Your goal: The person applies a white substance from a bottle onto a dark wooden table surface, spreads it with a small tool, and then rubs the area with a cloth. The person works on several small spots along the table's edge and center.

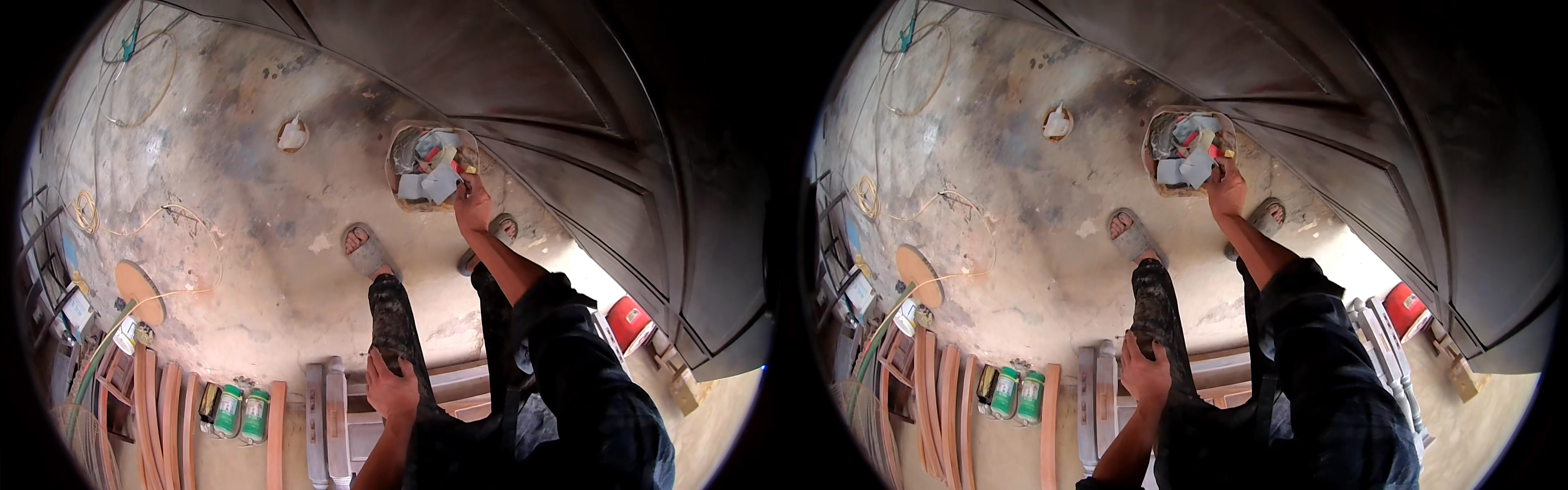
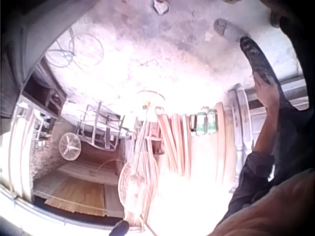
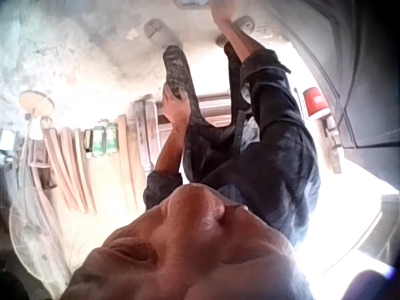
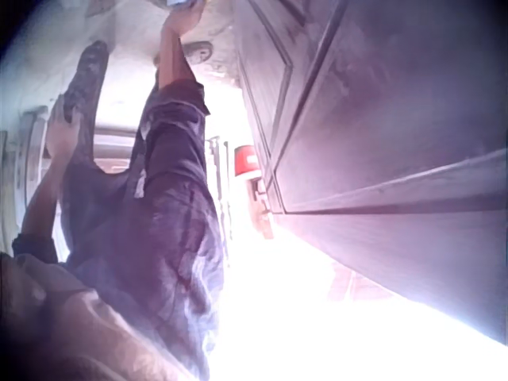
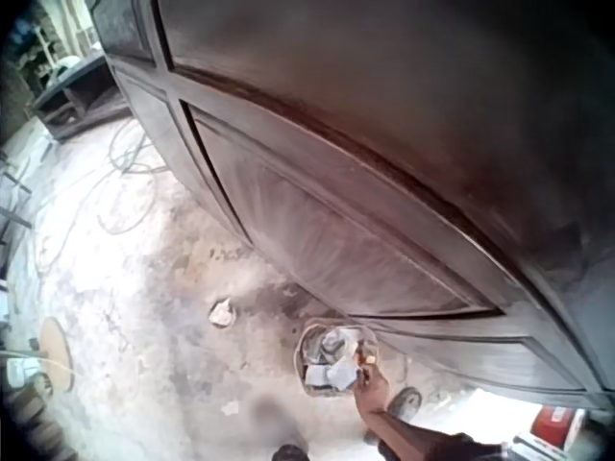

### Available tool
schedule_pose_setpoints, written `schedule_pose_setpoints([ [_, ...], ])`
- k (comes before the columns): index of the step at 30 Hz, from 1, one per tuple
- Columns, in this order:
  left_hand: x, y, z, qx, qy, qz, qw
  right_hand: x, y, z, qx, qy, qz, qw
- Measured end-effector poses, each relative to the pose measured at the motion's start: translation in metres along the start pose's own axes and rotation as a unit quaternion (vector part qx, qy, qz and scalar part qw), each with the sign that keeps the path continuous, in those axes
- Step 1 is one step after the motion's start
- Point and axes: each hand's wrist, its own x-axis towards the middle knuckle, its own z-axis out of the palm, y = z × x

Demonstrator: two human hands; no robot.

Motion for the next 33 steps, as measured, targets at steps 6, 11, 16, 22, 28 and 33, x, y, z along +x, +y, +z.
schedule_pose_setpoints([
  [6,0.0,0.002,-0.005,-0.003,-0.011,-0.015,1.0,0.055,-0.018,0.012,-0.147,0.038,-0.171,0.974],
  [11,0.001,0.0,-0.006,-0.009,-0.006,-0.012,1.0,0.114,-0.012,0.041,-0.256,-0.101,-0.059,0.96],
  [16,0.001,-0.001,-0.007,-0.028,-0.014,-0.029,0.999,0.123,-0.016,0.057,-0.257,-0.1,0.081,0.958],
  [22,0.001,0.0,-0.009,-0.02,0.006,-0.013,1.0,0.1,-0.035,0.038,-0.172,-0.154,0.126,0.965],
  [28,0.006,0.0,-0.01,-0.017,0.001,-0.001,1.0,0.109,0.009,0.051,-0.317,-0.037,-0.129,0.939],
  [33,0.005,-0.001,-0.011,-0.025,0.005,0.002,1.0,0.124,-0.014,0.043,-0.263,-0.178,0.031,0.948],
])
